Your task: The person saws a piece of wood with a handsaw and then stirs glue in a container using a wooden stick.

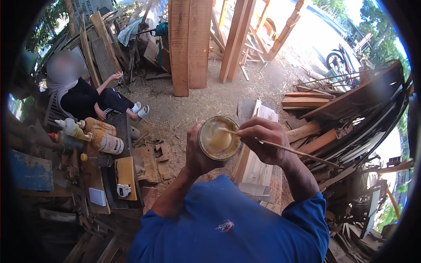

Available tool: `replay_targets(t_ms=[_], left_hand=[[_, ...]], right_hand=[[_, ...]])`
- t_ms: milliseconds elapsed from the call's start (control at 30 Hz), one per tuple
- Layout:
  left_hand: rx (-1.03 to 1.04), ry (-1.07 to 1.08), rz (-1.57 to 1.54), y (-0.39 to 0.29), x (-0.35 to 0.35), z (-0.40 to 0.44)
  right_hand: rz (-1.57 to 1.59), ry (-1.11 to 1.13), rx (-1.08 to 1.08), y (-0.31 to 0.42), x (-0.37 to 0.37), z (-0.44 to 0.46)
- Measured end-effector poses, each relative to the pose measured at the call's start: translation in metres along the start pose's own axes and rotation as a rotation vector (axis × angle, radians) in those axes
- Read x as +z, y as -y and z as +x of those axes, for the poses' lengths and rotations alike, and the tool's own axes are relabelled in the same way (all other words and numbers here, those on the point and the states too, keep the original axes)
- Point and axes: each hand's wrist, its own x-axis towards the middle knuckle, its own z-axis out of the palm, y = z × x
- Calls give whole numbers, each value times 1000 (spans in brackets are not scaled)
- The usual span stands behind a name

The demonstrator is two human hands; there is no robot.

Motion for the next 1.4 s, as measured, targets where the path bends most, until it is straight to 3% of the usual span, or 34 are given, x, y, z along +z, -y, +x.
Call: replay_targets(t_ms=[67,200,400,467,533,667,800,867,967,1067,1133,1333,1400], left_hand=[[20,-15,-4,-4,4,4],[28,0,17,-9,0,10],[44,-11,10,-6,4,7],[7,-10,-49,-7,4,3],[9,8,-30,-2,-1,3],[8,9,29,-1,-1,1],[15,21,11,-5,-3,3],[-7,13,-3,1,-3,-4],[16,0,-1,4,0,-1],[15,30,46,-5,-3,3],[14,-1,-6,1,-3,0],[36,7,2,-1,-6,-6],[22,5,19,-2,-12,-2]], right_hand=[[-32,27,46,-5,2,1],[65,130,-209,2,19,3],[-13,8,-10,-6,12,6],[13,110,-184,-2,20,9],[96,204,-225,1,17,5],[-5,52,-61,-13,1,9],[94,147,-242,-4,22,11],[123,262,-226,-1,17,6],[42,109,-68,-9,0,13],[58,171,7,-12,6,10],[91,234,-155,-5,15,8],[75,145,31,-23,0,0],[222,25,414,-15,7,-17]])
